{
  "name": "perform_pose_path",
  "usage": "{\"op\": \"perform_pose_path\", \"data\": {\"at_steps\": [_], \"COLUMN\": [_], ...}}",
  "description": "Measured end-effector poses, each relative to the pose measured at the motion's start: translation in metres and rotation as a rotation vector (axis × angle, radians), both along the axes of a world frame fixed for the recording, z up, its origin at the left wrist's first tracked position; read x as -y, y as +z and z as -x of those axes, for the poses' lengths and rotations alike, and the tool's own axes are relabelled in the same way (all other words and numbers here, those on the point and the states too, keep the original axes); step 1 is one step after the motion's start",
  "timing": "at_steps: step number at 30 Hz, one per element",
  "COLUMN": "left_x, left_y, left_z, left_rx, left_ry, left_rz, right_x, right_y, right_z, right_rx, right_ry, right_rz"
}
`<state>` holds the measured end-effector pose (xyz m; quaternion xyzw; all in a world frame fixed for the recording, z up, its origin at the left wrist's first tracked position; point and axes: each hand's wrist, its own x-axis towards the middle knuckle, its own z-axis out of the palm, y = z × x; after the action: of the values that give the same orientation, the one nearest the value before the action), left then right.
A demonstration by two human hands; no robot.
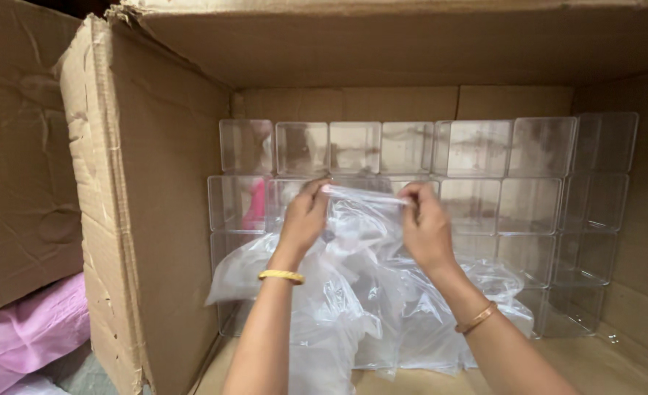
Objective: The person removes clear plastic storage boxes from plastic bags inside a large cardboard carton and stacks the unpacked boxes. They pull each boxed item out of its plastic bag, set it aside, and continue with the next bag.
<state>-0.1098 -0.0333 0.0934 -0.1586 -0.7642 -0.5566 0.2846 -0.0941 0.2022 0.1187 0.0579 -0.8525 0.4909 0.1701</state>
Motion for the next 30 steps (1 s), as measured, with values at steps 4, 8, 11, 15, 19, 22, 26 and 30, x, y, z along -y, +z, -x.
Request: {"op": "perform_pose_path", "data": {"at_steps": [4, 8, 11, 15, 19, 22, 26, 30], "left_x": [0.022, 0.056, 0.062, 0.052, 0.032, 0.013, -0.029, -0.045], "left_y": [-0.013, -0.027, -0.041, -0.031, 0.017, 0.053, 0.081, 0.091], "left_z": [-0.001, 0.011, 0.014, 0.004, -0.011, -0.012, -0.007, -0.019], "left_rx": [0.39, 0.411, 0.256, 0.189, 0.393, 0.131, 0.138, 0.285], "left_ry": [-0.252, -0.109, 0.17, 0.446, 0.316, 0.22, 0.107, -0.151], "left_rz": [-0.496, -0.503, -0.304, 0.021, -0.048, -0.011, 0.061, 0.072], "right_x": [0.019, 0.055, 0.068, 0.067, 0.029, -0.021, -0.039, -0.057], "right_y": [-0.014, -0.049, -0.076, -0.097, -0.077, -0.041, 0.0, 0.055], "right_z": [0.04, 0.084, 0.102, 0.106, 0.101, 0.083, 0.022, -0.042], "right_rx": [0.131, 0.206, 0.318, 0.176, 0.367, 0.619, 0.642, 0.371], "right_ry": [0.112, 0.166, 0.231, 0.218, 0.443, 0.844, 1.078, 1.018], "right_rz": [0.462, 0.391, 0.423, 0.178, 0.555, 0.855, 0.455, -0.046]}}
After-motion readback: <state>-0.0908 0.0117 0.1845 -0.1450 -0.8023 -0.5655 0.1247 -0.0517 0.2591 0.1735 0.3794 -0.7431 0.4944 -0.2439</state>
